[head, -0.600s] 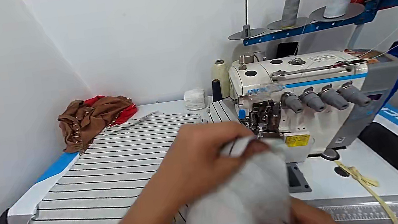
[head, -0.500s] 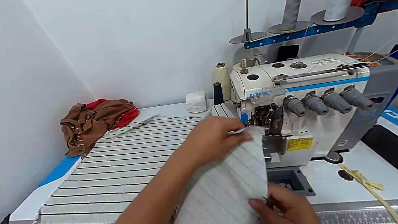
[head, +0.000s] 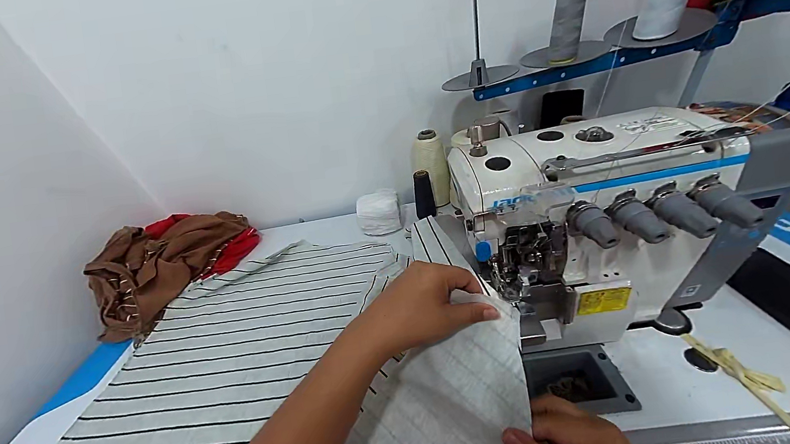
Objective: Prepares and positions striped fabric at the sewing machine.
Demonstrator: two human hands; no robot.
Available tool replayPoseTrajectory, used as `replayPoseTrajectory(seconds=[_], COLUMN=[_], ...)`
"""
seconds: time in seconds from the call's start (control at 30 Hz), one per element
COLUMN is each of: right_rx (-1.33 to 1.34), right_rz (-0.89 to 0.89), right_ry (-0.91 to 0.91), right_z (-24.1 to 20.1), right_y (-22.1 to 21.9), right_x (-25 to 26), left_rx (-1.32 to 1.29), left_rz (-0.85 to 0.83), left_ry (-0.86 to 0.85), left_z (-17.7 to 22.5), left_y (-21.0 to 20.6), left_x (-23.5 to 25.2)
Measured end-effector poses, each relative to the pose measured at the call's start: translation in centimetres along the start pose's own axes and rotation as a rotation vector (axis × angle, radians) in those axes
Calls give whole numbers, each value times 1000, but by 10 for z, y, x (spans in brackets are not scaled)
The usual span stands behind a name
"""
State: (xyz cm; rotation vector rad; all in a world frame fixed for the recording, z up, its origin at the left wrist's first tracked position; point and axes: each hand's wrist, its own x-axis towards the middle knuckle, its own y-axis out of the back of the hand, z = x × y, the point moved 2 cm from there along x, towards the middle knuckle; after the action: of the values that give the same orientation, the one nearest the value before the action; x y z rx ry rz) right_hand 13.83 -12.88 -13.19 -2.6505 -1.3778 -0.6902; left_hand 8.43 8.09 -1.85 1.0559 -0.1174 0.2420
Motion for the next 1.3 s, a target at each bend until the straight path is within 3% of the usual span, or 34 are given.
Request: replayPoseTrajectory(seconds=[0.37,0.43,0.53,0.63,0.8,1.13,1.3], right_rx=[68,120,220,298,297,307,291], right_rz=[59,94,127,93,82,139,218], right_ry=[-67,-108,-150,-69,103,90,85], right_z=[5,5,3,6,15,19,13], right_y=[3,2,0,0,9,19,16], right_x=[-4,-4,-4,-7,-16,-10,10], left_rx=[51,130,366,549,465,472,209], left_rz=[43,121,335,418,337,387,186], left_ry=[25,6,-205,-261,-161,-102,13], left_z=[-3,-1,6,27,43,46,30], left_y=[-3,-7,-20,-41,-71,-79,-50], left_x=[0,0,-9,-27,-48,-38,-22])
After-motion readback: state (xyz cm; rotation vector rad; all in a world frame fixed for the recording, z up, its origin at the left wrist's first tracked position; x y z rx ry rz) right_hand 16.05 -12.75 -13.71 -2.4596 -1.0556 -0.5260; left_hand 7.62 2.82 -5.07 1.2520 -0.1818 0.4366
